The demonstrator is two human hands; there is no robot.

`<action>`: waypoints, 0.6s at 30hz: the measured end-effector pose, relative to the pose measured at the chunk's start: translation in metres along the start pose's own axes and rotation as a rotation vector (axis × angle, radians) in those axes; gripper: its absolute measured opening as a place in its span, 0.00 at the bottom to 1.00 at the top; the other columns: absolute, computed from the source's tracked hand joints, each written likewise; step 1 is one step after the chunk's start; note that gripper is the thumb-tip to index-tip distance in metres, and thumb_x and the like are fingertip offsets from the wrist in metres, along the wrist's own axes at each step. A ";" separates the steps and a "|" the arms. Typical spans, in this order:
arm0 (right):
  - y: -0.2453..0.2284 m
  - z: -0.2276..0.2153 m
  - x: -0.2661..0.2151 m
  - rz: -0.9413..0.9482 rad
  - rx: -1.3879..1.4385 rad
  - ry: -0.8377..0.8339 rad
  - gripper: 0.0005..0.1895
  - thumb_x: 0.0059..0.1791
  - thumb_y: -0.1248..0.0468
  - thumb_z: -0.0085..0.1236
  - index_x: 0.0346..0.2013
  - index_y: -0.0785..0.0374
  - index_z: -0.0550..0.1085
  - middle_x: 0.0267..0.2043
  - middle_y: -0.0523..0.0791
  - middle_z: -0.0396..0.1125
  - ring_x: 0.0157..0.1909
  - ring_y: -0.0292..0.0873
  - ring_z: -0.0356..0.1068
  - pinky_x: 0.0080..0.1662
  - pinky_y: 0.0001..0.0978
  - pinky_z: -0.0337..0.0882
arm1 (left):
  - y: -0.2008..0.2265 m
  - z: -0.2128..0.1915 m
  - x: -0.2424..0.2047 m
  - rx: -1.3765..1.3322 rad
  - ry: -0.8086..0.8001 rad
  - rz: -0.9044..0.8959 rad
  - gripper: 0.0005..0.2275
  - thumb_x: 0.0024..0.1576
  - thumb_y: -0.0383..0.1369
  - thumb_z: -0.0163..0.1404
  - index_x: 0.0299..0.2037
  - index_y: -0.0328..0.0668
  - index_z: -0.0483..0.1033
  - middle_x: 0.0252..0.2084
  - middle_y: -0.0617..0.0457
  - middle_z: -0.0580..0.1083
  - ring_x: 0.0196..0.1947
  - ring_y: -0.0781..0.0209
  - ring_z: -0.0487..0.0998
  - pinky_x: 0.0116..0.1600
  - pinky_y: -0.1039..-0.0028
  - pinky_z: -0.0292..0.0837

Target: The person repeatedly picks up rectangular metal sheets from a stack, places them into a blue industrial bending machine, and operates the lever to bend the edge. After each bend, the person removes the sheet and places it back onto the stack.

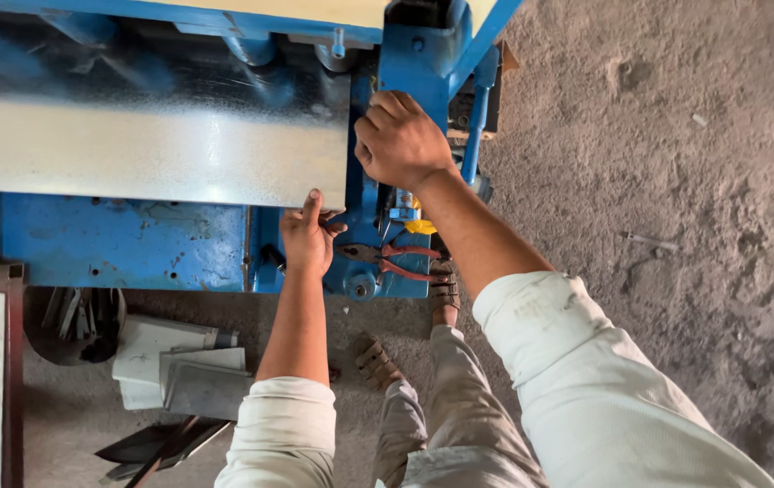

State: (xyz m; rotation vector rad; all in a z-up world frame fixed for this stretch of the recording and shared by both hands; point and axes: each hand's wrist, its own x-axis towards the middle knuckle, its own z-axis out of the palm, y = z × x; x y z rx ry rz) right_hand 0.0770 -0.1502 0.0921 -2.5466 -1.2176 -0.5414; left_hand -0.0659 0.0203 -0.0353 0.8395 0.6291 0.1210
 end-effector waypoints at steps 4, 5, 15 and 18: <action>0.002 0.005 -0.003 0.005 -0.030 -0.002 0.05 0.48 0.62 0.58 0.30 0.61 0.76 0.36 0.45 0.71 0.54 0.47 0.67 0.62 0.42 0.68 | 0.000 0.003 -0.003 -0.013 -0.003 -0.012 0.14 0.58 0.38 0.60 0.44 0.39 0.71 0.33 0.49 0.76 0.33 0.57 0.82 0.27 0.68 0.77; 0.002 0.006 -0.002 0.002 -0.030 -0.007 0.06 0.48 0.62 0.58 0.30 0.61 0.76 0.36 0.45 0.71 0.54 0.47 0.67 0.63 0.42 0.68 | 0.000 0.003 -0.003 -0.020 -0.004 -0.010 0.15 0.58 0.38 0.61 0.44 0.39 0.70 0.34 0.50 0.76 0.34 0.56 0.81 0.27 0.68 0.77; 0.000 0.003 -0.001 0.020 -0.040 -0.030 0.06 0.47 0.61 0.58 0.31 0.61 0.77 0.38 0.45 0.72 0.55 0.47 0.67 0.63 0.42 0.67 | -0.005 0.001 -0.001 -0.018 0.037 -0.008 0.15 0.58 0.38 0.61 0.44 0.40 0.70 0.33 0.48 0.75 0.33 0.55 0.81 0.27 0.68 0.76; 0.002 0.005 -0.001 0.022 -0.043 -0.046 0.06 0.48 0.62 0.58 0.31 0.61 0.77 0.38 0.45 0.71 0.55 0.47 0.67 0.63 0.42 0.67 | -0.003 0.005 -0.003 -0.019 0.034 -0.004 0.15 0.58 0.38 0.60 0.44 0.40 0.69 0.34 0.48 0.76 0.34 0.55 0.81 0.27 0.68 0.76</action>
